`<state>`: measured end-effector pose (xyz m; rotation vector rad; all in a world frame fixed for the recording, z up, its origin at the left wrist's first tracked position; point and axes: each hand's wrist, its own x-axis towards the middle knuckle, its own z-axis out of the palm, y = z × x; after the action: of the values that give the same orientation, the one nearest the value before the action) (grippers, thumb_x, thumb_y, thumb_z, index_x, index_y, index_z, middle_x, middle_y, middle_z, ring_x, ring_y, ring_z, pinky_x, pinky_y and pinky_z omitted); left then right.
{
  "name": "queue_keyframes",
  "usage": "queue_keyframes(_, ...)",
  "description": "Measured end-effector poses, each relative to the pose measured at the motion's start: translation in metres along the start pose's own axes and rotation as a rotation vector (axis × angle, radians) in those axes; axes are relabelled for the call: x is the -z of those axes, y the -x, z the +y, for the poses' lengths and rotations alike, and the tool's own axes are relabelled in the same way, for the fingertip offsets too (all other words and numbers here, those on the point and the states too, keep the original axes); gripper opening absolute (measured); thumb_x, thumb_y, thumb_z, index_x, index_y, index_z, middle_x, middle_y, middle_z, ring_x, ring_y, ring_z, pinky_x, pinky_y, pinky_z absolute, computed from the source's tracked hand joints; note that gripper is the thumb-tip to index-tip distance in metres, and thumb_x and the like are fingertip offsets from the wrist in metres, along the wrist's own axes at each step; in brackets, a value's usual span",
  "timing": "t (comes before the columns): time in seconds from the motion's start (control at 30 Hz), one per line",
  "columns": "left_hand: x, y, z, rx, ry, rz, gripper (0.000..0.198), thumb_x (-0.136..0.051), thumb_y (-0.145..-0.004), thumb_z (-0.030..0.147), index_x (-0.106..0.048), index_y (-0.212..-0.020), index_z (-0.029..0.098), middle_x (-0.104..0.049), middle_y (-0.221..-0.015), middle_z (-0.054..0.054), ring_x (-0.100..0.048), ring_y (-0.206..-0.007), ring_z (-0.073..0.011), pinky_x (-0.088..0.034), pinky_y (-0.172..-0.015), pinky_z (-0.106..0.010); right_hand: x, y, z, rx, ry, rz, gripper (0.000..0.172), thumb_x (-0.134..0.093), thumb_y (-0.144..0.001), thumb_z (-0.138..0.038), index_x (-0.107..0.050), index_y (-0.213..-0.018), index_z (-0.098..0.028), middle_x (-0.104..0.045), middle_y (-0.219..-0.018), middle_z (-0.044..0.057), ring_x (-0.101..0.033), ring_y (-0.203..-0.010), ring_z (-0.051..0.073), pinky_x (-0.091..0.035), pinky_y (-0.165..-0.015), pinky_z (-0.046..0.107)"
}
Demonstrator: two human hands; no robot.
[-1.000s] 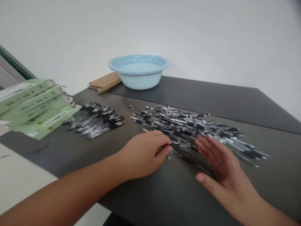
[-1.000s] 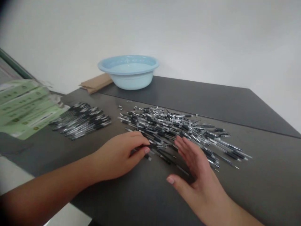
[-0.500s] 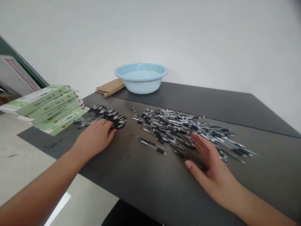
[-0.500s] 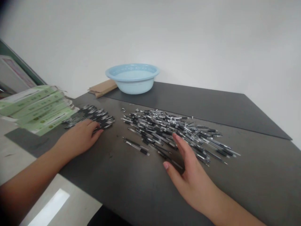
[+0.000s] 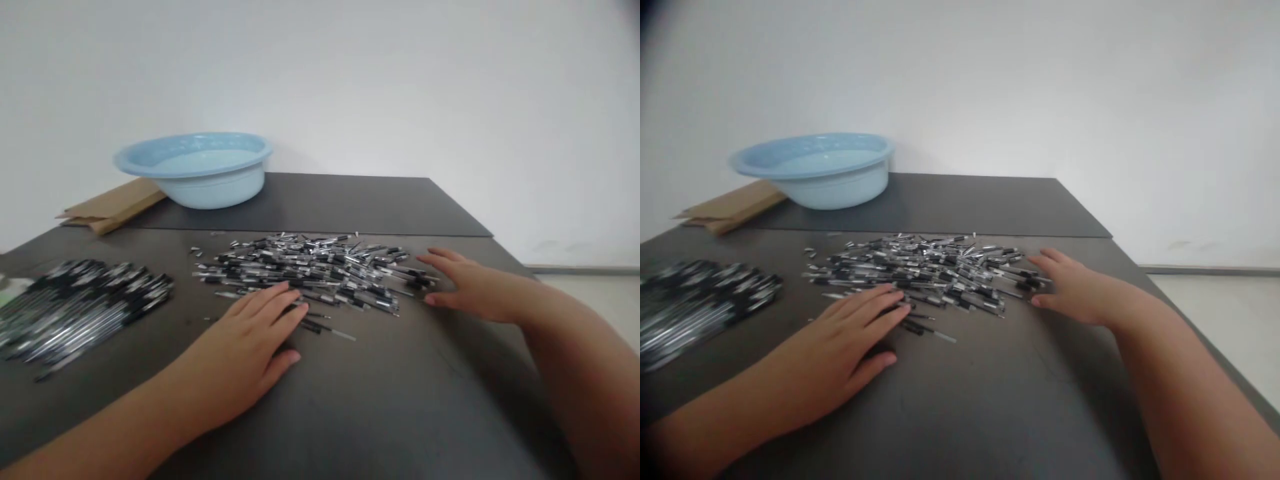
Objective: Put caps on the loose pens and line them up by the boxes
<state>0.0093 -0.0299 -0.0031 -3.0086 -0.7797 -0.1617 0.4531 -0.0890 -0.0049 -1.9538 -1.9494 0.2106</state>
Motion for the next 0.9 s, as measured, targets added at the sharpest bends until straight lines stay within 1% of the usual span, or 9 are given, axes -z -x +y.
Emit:
queue_keyframes(0.1, -0.014, -0.037, 0.012, -0.106, 0.047, 0.008, 0.048, -0.059, -0.103, 0.038, -0.057, -0.149, 0.025, -0.056, -0.156, -0.009, -0.046, -0.146, -0.0336, -0.039, -0.119, -0.053, -0.009, 0.003, -0.007, 0.015, 0.091, -0.221, 0.06, -0.082, -0.082, -0.034, -0.069, -0.14, -0.027, -0.064, -0.146, 0.014, -0.068, -0.124, 0.038, -0.055, -0.107, 0.051)
queue_keyframes(0.2, -0.021, -0.051, 0.013, -0.111, 0.076, 0.055, 0.031, -0.056, -0.105, 0.032, -0.069, -0.133, 0.027, -0.064, -0.144, -0.007, -0.053, -0.139, -0.0326, -0.044, -0.112, -0.053, -0.012, -0.004, -0.027, 0.046, 0.133, -0.25, 0.043, -0.068, -0.093, -0.027, -0.069, -0.136, -0.023, -0.068, -0.137, 0.014, -0.067, -0.122, 0.035, -0.051, -0.109, 0.051)
queue_keyframes(0.3, -0.023, -0.049, 0.008, -0.102, 0.114, 0.085, 0.023, -0.055, -0.105, 0.026, -0.074, -0.117, 0.029, -0.07, -0.132, -0.003, -0.059, -0.128, -0.0295, -0.047, -0.106, -0.05, -0.013, -0.012, -0.042, 0.079, 0.181, -0.259, 0.033, -0.06, -0.098, -0.024, -0.072, -0.129, -0.019, -0.071, -0.129, 0.016, -0.067, -0.118, 0.034, -0.05, -0.106, 0.05)
queue_keyframes(0.4, -0.024, -0.045, 0.003, -0.108, 0.133, 0.092, 0.018, -0.058, -0.103, 0.023, -0.075, -0.108, 0.027, -0.07, -0.127, -0.002, -0.06, -0.125, -0.0283, -0.048, -0.105, -0.05, -0.018, -0.016, -0.047, 0.11, 0.222, -0.245, 0.029, -0.054, -0.102, -0.023, -0.072, -0.124, -0.018, -0.073, -0.122, 0.015, -0.068, -0.113, 0.032, -0.05, -0.104, 0.047)
queue_keyframes(0.53, -0.027, -0.044, -0.003, -0.137, 0.145, 0.101, 0.018, -0.058, -0.103, 0.021, -0.075, -0.107, 0.027, -0.069, -0.131, -0.001, -0.057, -0.131, -0.0286, -0.047, -0.108, -0.051, -0.026, -0.018, -0.048, 0.131, 0.244, -0.209, 0.028, -0.051, -0.105, -0.025, -0.071, -0.124, -0.019, -0.073, -0.119, 0.014, -0.068, -0.11, 0.03, -0.05, -0.102, 0.044)
queue_keyframes(0.67, -0.028, -0.04, -0.004, -0.132, 0.131, 0.101, 0.023, -0.06, -0.101, 0.017, -0.073, -0.116, 0.027, -0.068, -0.136, -0.002, -0.057, -0.133, -0.0296, -0.048, -0.11, -0.052, -0.026, -0.014, -0.057, 0.147, 0.269, -0.053, 0.034, -0.057, -0.103, -0.031, -0.064, -0.132, -0.016, -0.066, -0.129, 0.017, -0.064, -0.118, 0.033, -0.048, -0.104, 0.046)
queue_keyframes(0.73, -0.028, -0.038, -0.004, -0.121, 0.123, 0.105, 0.024, -0.062, -0.099, 0.016, -0.073, -0.118, 0.027, -0.068, -0.137, -0.002, -0.057, -0.133, -0.0304, -0.048, -0.11, -0.053, -0.019, -0.01, -0.068, 0.171, 0.255, -0.022, 0.027, -0.059, -0.102, -0.034, -0.065, -0.122, -0.018, -0.067, -0.121, 0.015, -0.064, -0.112, 0.032, -0.049, -0.098, 0.044)
queue_keyframes(0.8, -0.027, -0.036, -0.003, -0.118, 0.12, 0.12, 0.025, -0.062, -0.099, 0.017, -0.073, -0.119, 0.026, -0.069, -0.136, -0.003, -0.058, -0.132, -0.0311, -0.05, -0.109, -0.053, -0.01, -0.005, -0.083, 0.209, 0.186, -0.12, 0.017, -0.058, -0.102, -0.035, -0.066, -0.107, -0.021, -0.069, -0.105, 0.009, -0.065, -0.097, 0.027, -0.05, -0.085, 0.038)
queue_keyframes(0.9, -0.027, -0.035, -0.003, -0.121, 0.122, 0.149, 0.025, -0.061, -0.099, 0.018, -0.073, -0.12, 0.026, -0.071, -0.134, -0.003, -0.059, -0.132, -0.031, -0.051, -0.108, -0.052, 0.0, 0.004, -0.102, 0.263, 0.103, -0.317, 0.016, -0.064, -0.1, -0.039, -0.064, -0.098, -0.024, -0.069, -0.096, 0.004, -0.064, -0.086, 0.022, -0.046, -0.073, 0.033)
